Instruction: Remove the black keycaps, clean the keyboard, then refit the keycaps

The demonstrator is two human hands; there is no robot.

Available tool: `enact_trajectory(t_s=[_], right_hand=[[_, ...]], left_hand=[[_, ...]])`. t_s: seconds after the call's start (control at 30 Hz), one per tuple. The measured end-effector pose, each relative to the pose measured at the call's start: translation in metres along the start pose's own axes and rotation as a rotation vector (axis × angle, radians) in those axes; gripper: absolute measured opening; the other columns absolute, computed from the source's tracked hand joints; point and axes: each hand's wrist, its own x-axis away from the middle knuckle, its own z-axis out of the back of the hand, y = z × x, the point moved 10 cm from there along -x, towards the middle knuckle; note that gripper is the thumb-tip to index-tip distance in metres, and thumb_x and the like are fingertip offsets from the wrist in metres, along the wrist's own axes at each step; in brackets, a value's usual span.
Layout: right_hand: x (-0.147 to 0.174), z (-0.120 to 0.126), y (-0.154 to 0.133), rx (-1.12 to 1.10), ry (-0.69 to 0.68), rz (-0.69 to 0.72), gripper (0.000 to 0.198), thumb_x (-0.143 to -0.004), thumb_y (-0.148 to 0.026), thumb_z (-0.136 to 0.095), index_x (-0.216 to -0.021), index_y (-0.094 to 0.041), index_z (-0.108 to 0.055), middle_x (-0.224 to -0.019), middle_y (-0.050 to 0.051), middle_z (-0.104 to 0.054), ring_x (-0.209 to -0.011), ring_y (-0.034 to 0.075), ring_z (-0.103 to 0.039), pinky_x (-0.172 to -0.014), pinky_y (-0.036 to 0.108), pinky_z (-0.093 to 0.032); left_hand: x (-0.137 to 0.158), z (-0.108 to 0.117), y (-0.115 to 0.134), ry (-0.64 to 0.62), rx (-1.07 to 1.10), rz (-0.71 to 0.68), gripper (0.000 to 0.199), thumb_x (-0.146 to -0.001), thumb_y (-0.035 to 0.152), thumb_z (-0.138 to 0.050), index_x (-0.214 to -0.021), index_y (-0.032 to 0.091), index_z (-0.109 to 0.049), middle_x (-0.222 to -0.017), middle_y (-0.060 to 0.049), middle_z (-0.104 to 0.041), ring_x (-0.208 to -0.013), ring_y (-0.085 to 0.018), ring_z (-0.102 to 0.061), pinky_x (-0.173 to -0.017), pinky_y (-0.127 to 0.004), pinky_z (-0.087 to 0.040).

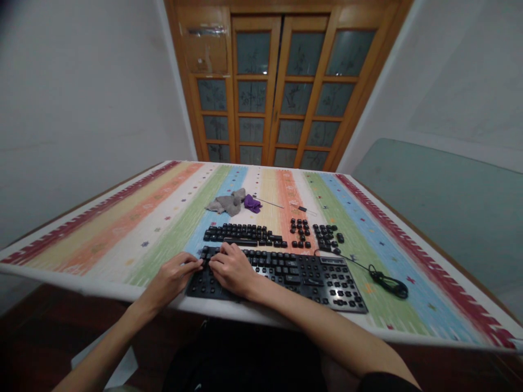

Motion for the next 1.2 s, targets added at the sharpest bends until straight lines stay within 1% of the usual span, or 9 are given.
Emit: enact_trajectory(t_s=[0.17,0.33,0.53,0.63,0.83,0.93,1.03,1.13,1.2], right_hand=[[0.000,-0.001,-0.002,0.033,-0.014,0.022,0.011,-0.092,-0.018,-0.058,-0.089,-0.018,-0.069,-0.089,0.007,-0.072,-0.090,0.023,-0.049,-0.073,0.038,-0.037],[0.001,-0.004,-0.001,0.035,-0.015,0.018,0.009,-0.091,-0.017,-0.059,-0.088,-0.018,-0.068,-0.089,0.007,-0.071,-0.092,0.023,-0.049,-0.074,0.038,-0.037],[0.001,-0.001,-0.002,0.036,-0.008,0.026,0.007,-0.090,-0.017,-0.061,-0.087,-0.017,-0.067,-0.086,0.006,-0.070,-0.089,0.023,-0.048,-0.074,0.037,-0.036],[0.002,-0.002,-0.001,0.039,-0.011,0.027,0.006,-0.090,-0.017,-0.062,-0.087,-0.017,-0.067,-0.086,0.007,-0.070,-0.089,0.023,-0.049,-0.073,0.036,-0.036],[0.002,-0.002,-0.001,0.037,0.005,0.023,0.010,-0.092,-0.018,-0.059,-0.086,-0.017,-0.067,-0.087,0.007,-0.070,-0.088,0.022,-0.048,-0.073,0.037,-0.037],[0.001,0.000,-0.002,0.023,0.008,0.026,0.008,-0.090,-0.017,-0.060,-0.088,-0.017,-0.068,-0.088,0.007,-0.071,-0.089,0.023,-0.049,-0.073,0.037,-0.038],[0.000,0.001,-0.002,0.015,0.015,0.018,0.007,-0.089,-0.017,-0.062,-0.092,-0.017,-0.069,-0.096,0.008,-0.071,-0.092,0.024,-0.048,-0.075,0.038,-0.039],[-0.001,0.002,0.001,0.000,0.029,-0.010,0.005,-0.086,-0.017,-0.064,-0.085,-0.017,-0.069,-0.105,0.009,-0.070,-0.097,0.025,-0.048,-0.077,0.039,-0.040],[-0.001,0.002,0.003,-0.015,0.033,-0.024,0.008,-0.086,-0.017,-0.064,-0.079,-0.018,-0.069,-0.105,0.008,-0.070,-0.098,0.025,-0.047,-0.078,0.038,-0.041]], left_hand=[[-0.002,-0.007,0.002,-0.102,-0.005,-0.010,0.025,-0.094,0.007,-0.045,-0.097,0.017,-0.068,-0.084,-0.004,-0.062,-0.077,-0.015,-0.061,-0.071,-0.026,-0.054],[-0.001,-0.005,0.005,-0.087,-0.077,-0.011,0.027,-0.092,0.004,-0.044,-0.099,0.017,-0.066,-0.087,-0.005,-0.061,-0.080,-0.017,-0.060,-0.073,-0.028,-0.054],[-0.001,-0.005,0.007,-0.074,-0.091,-0.010,0.028,-0.091,0.001,-0.044,-0.100,0.017,-0.065,-0.083,-0.004,-0.061,-0.075,-0.016,-0.059,-0.070,-0.027,-0.053],[-0.001,-0.005,0.006,-0.067,-0.113,0.009,0.027,-0.090,0.002,-0.044,-0.098,0.016,-0.065,-0.081,-0.004,-0.060,-0.073,-0.015,-0.058,-0.070,-0.026,-0.052],[0.001,-0.009,0.003,-0.100,-0.115,0.058,0.025,-0.091,0.004,-0.044,-0.094,0.017,-0.065,-0.081,-0.004,-0.059,-0.074,-0.015,-0.057,-0.073,-0.027,-0.052],[0.002,-0.012,0.001,-0.131,-0.094,0.042,0.025,-0.092,0.004,-0.044,-0.097,0.016,-0.066,-0.083,-0.005,-0.059,-0.076,-0.016,-0.058,-0.072,-0.027,-0.053],[0.002,-0.016,0.000,-0.167,-0.080,0.019,0.027,-0.091,0.003,-0.045,-0.102,0.016,-0.066,-0.086,-0.005,-0.059,-0.078,-0.016,-0.058,-0.073,-0.028,-0.053],[0.003,-0.018,-0.002,-0.203,-0.074,0.036,0.029,-0.089,0.002,-0.046,-0.106,0.016,-0.066,-0.090,-0.006,-0.059,-0.081,-0.017,-0.058,-0.076,-0.029,-0.054],[0.004,-0.020,-0.003,-0.227,-0.069,0.062,0.031,-0.089,0.002,-0.046,-0.109,0.016,-0.065,-0.092,-0.007,-0.059,-0.083,-0.017,-0.059,-0.078,-0.030,-0.054]])
